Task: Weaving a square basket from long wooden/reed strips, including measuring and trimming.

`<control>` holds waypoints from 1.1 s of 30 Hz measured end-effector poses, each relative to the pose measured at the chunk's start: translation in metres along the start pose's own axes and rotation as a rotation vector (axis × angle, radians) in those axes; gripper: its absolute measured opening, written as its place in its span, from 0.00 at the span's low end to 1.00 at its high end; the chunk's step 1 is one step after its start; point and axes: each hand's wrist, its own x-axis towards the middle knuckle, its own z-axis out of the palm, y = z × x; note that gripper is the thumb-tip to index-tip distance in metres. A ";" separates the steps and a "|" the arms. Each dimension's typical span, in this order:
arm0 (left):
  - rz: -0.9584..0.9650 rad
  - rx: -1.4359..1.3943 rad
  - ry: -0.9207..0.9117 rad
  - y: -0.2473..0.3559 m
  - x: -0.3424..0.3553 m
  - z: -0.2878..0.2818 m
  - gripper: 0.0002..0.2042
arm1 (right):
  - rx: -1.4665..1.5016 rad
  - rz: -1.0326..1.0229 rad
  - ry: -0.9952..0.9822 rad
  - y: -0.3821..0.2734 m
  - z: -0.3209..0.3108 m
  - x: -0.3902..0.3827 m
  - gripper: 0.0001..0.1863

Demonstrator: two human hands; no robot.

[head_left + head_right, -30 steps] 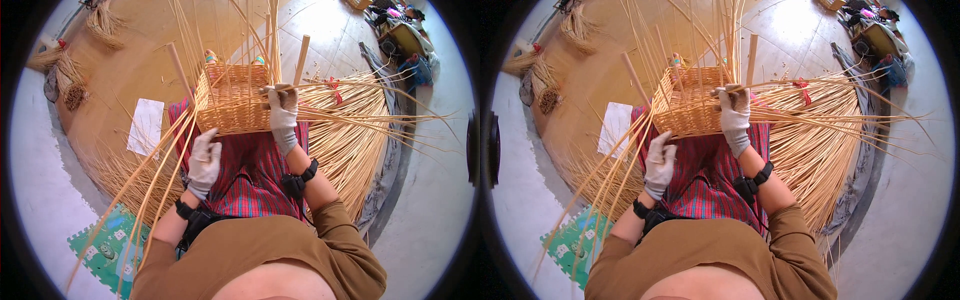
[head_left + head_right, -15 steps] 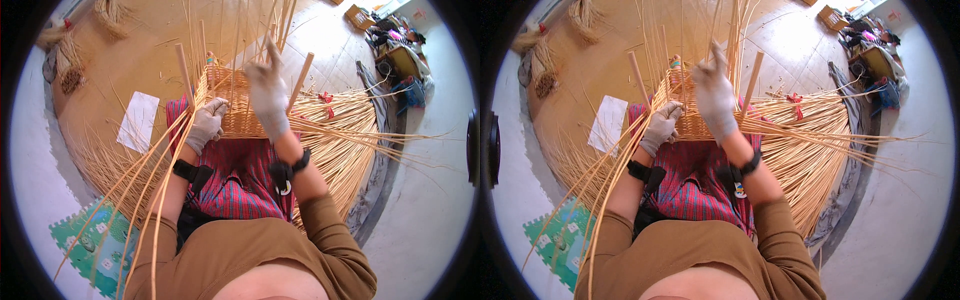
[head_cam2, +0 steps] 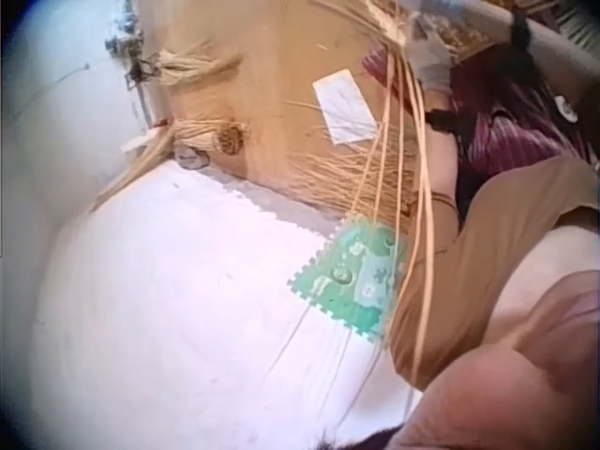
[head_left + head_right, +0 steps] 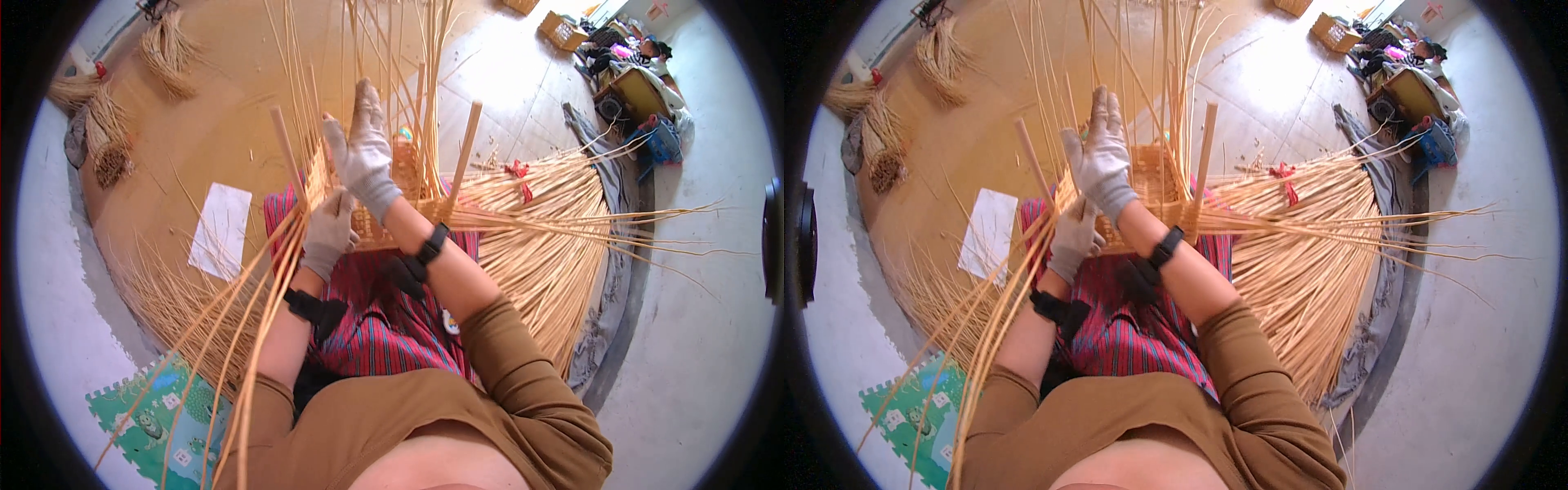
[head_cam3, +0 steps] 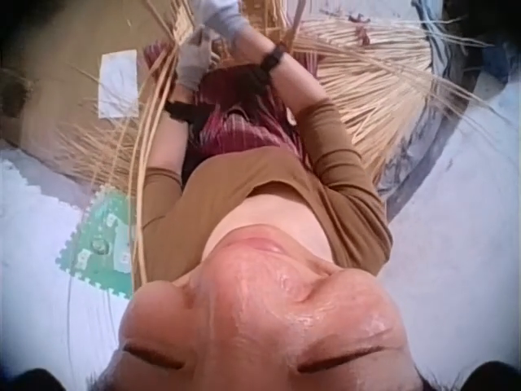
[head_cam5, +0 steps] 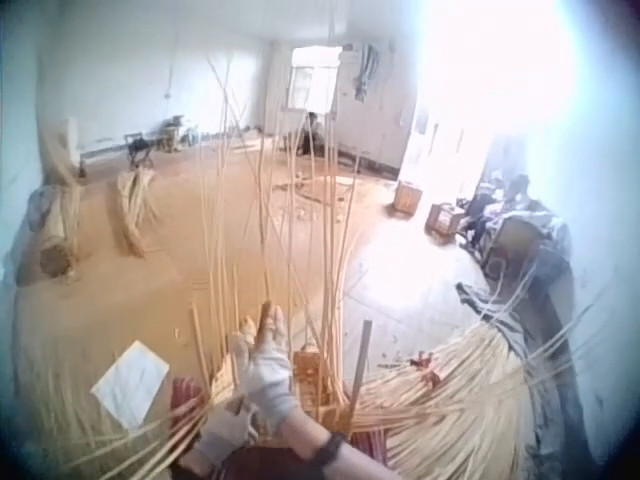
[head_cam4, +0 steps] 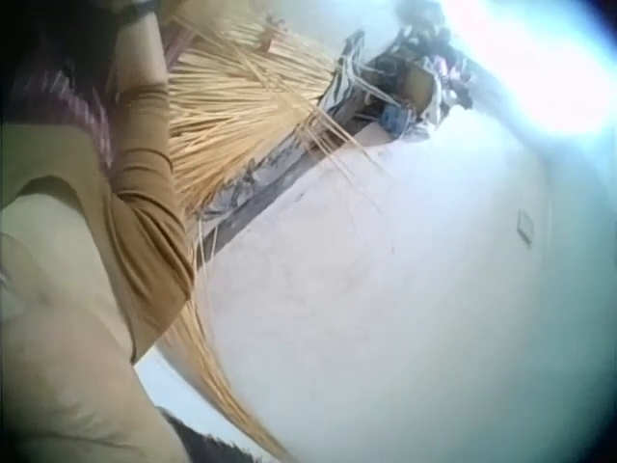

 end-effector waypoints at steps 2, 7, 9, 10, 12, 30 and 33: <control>0.040 -0.073 0.040 0.003 -0.003 0.004 0.19 | 0.199 -0.055 0.030 0.008 0.024 0.040 0.44; 0.050 -0.034 0.036 0.003 0.001 0.001 0.21 | 0.911 0.600 -0.083 0.049 0.029 0.064 0.33; 0.016 -0.060 0.027 0.001 0.003 0.001 0.20 | 0.845 0.548 0.011 0.051 0.022 0.056 0.30; 0.010 -0.071 0.025 -0.001 0.005 0.002 0.20 | 0.759 0.496 0.039 0.047 0.020 0.051 0.28; 0.029 -0.068 0.023 -0.002 0.008 0.004 0.18 | 0.389 0.288 0.160 0.029 0.018 0.045 0.26; 0.089 -0.011 -0.031 -0.013 0.013 0.003 0.19 | 0.674 0.393 0.219 0.051 -0.072 -0.115 0.22; 0.020 0.087 0.023 -0.001 0.010 0.003 0.18 | 0.690 0.206 0.153 0.046 -0.086 -0.103 0.15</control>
